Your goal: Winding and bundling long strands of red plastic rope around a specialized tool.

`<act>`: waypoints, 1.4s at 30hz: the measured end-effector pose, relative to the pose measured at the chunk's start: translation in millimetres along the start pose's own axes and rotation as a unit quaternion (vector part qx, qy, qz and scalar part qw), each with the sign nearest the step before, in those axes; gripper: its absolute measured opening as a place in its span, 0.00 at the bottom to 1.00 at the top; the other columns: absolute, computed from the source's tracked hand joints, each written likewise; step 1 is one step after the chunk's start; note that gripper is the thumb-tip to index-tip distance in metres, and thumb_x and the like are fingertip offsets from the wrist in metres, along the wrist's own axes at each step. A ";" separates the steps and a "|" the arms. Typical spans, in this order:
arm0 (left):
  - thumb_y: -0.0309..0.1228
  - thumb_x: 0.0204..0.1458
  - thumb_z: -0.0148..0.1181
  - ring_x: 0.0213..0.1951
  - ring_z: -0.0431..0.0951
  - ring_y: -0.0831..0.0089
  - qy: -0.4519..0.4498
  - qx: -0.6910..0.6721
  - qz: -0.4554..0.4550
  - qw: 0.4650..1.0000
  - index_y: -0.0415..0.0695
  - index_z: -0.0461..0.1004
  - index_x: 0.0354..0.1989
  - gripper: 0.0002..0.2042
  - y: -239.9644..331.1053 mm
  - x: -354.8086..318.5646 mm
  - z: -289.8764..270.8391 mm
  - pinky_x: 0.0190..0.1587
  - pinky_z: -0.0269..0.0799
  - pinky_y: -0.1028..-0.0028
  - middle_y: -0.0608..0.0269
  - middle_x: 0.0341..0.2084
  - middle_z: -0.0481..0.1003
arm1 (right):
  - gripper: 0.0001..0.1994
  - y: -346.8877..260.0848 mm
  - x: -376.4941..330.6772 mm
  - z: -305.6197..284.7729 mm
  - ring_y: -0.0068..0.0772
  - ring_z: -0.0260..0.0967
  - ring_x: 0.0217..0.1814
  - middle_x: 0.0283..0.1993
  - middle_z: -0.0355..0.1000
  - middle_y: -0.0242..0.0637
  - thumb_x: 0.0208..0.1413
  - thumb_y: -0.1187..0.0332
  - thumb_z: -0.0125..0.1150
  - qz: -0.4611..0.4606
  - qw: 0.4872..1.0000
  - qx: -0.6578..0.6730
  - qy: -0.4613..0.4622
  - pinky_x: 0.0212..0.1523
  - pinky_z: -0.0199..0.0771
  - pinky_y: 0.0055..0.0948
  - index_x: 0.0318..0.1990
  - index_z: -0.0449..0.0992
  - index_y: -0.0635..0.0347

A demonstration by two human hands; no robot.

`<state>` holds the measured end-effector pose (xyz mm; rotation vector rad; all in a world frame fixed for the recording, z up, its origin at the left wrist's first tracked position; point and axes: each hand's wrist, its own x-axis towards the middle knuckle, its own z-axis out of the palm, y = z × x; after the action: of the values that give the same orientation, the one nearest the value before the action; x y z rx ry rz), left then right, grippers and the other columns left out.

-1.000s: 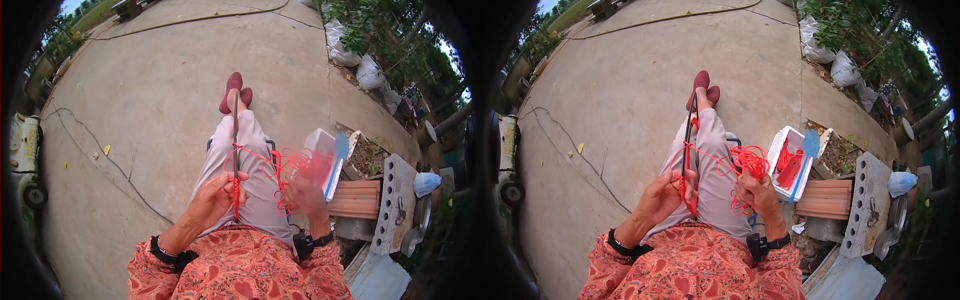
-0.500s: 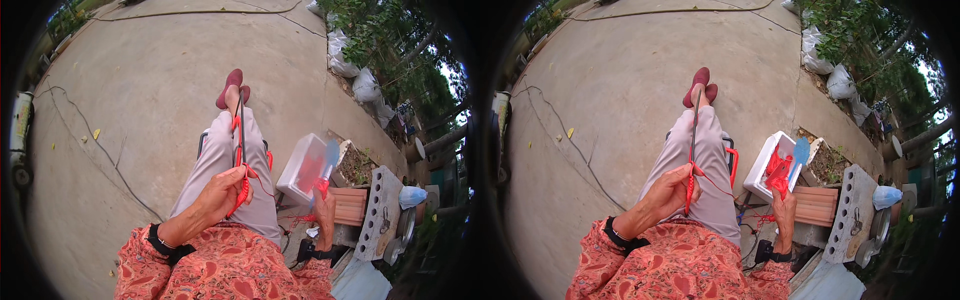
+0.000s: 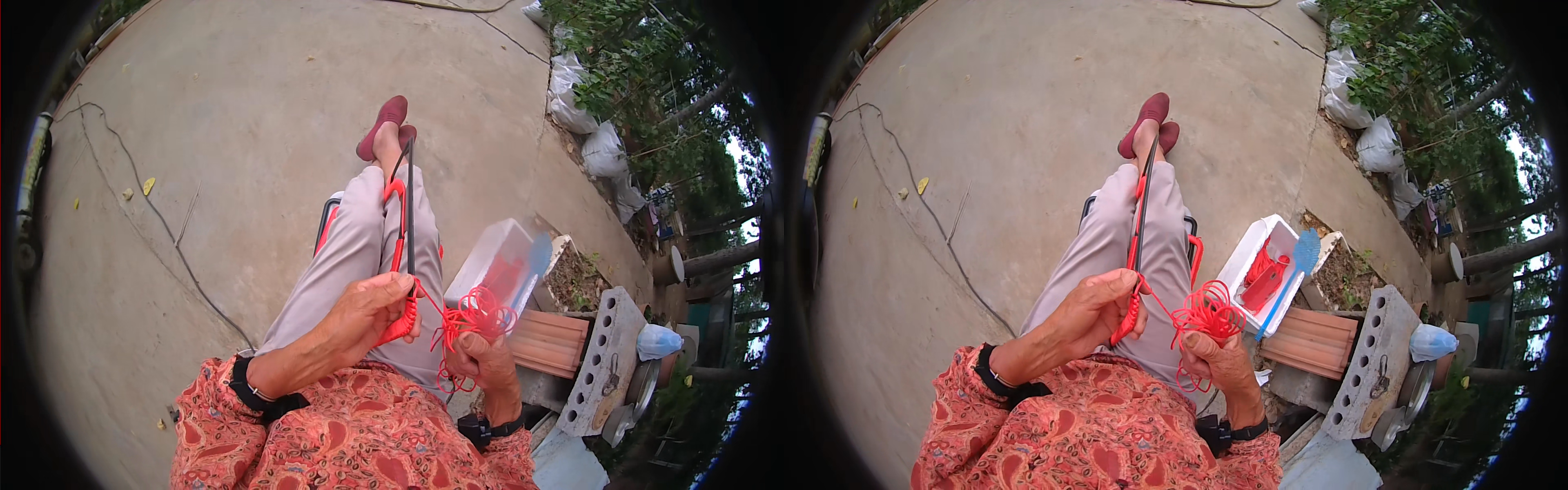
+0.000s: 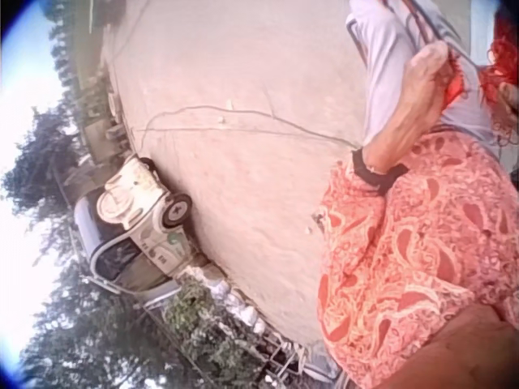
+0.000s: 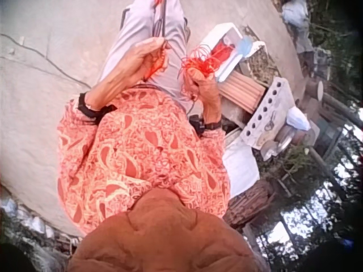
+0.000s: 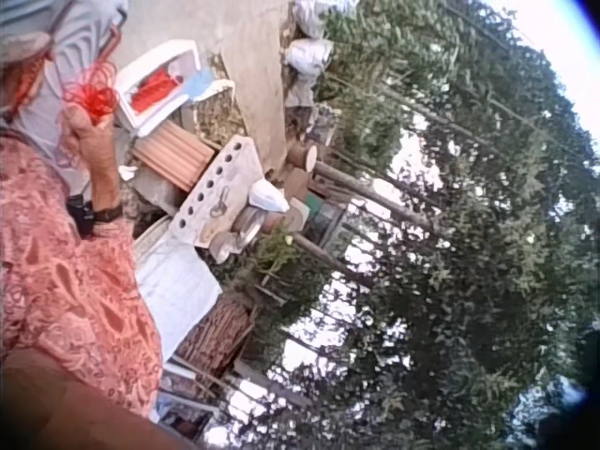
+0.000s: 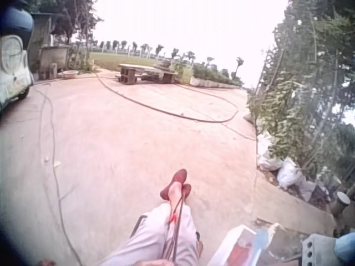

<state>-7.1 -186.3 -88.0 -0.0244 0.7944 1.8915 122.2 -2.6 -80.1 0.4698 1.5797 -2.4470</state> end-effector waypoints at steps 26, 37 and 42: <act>0.29 0.54 0.53 0.31 0.73 0.67 -0.075 -0.047 -0.013 0.996 0.37 0.68 0.38 0.08 -7.6 -5.5 -29.2 0.38 0.68 0.72 0.53 0.28 0.74 | 0.17 -39.5 27.3 -33.7 0.20 0.57 0.20 0.19 0.63 0.28 0.57 0.57 0.56 -0.049 0.887 -0.408 0.213 0.23 0.59 0.23 0.28 0.69 0.63; 0.31 0.53 0.61 0.40 0.75 0.70 0.116 0.600 0.523 0.594 0.40 0.69 0.53 0.19 52.9 -7.6 7.8 0.48 0.68 0.73 0.61 0.39 0.75 | 0.12 -92.7 93.2 55.6 0.47 0.71 0.36 0.32 0.72 0.45 0.50 0.66 0.62 -0.325 0.694 -0.640 -0.058 0.34 0.70 0.38 0.40 0.71 0.62; 0.27 0.54 0.60 0.31 0.73 0.80 0.111 0.489 0.410 0.762 0.38 0.74 0.47 0.13 41.8 2.5 -11.5 0.32 0.69 0.80 0.63 0.33 0.75 | 0.16 -76.0 104.9 51.3 0.46 0.71 0.39 0.36 0.73 0.43 0.47 0.67 0.64 -0.355 0.697 -0.620 -0.068 0.39 0.72 0.37 0.43 0.72 0.63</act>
<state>-46.4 -200.5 -76.5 0.8996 2.1425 1.9927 -8.6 -16.6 -34.1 -0.6487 3.1144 -0.9671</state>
